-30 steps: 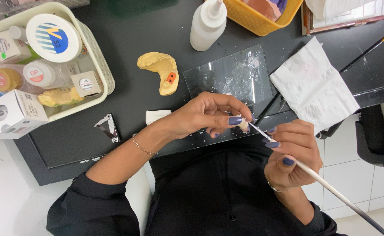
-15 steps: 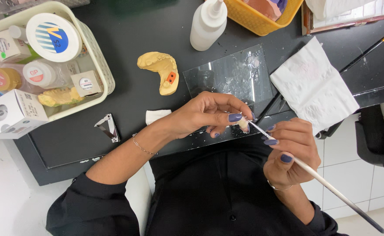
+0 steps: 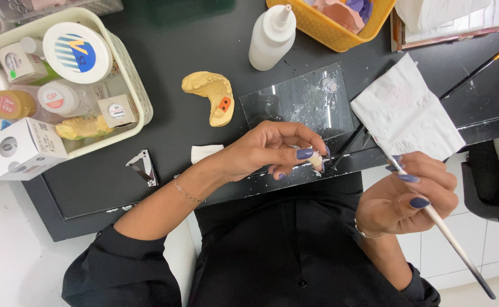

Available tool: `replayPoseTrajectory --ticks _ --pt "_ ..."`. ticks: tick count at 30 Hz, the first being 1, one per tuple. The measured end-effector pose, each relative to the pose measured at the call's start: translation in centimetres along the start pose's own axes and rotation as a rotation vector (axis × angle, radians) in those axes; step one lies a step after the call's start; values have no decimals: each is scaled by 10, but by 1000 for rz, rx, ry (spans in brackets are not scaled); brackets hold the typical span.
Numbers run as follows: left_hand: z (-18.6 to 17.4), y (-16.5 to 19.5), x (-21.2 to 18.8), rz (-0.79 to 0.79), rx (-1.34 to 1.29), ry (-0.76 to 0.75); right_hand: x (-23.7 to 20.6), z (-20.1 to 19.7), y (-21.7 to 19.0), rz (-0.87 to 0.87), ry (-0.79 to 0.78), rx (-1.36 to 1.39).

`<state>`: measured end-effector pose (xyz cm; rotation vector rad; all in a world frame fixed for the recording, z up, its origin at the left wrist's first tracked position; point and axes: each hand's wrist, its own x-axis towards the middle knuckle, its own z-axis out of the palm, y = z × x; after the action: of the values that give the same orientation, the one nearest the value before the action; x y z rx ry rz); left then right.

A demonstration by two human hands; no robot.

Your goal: The person holds a small denture tooth component in one hand and uses a fine brush to apply white ceramic powder onto it, dipping the brush and mixing material on a glass slab. They wipe the brush on a tissue, add liquid from a squeeze bottle, and continue building up material on the component.

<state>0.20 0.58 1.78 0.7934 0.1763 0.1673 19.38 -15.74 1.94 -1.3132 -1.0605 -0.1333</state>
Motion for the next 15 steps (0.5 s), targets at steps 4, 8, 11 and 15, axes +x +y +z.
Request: replayPoseTrajectory --ticks 4,8,11,15 --pt "-2 -3 0 -20 -11 14 5 -1 7 -11 31 -45" --pt "-6 -10 -2 -20 2 20 9 2 8 -20 28 -62" --pt "-10 -14 -3 -13 5 8 20 0 7 12 -120 -123" --pt "-14 -18 -4 -20 -43 -30 36 1 9 68 -467 -489"
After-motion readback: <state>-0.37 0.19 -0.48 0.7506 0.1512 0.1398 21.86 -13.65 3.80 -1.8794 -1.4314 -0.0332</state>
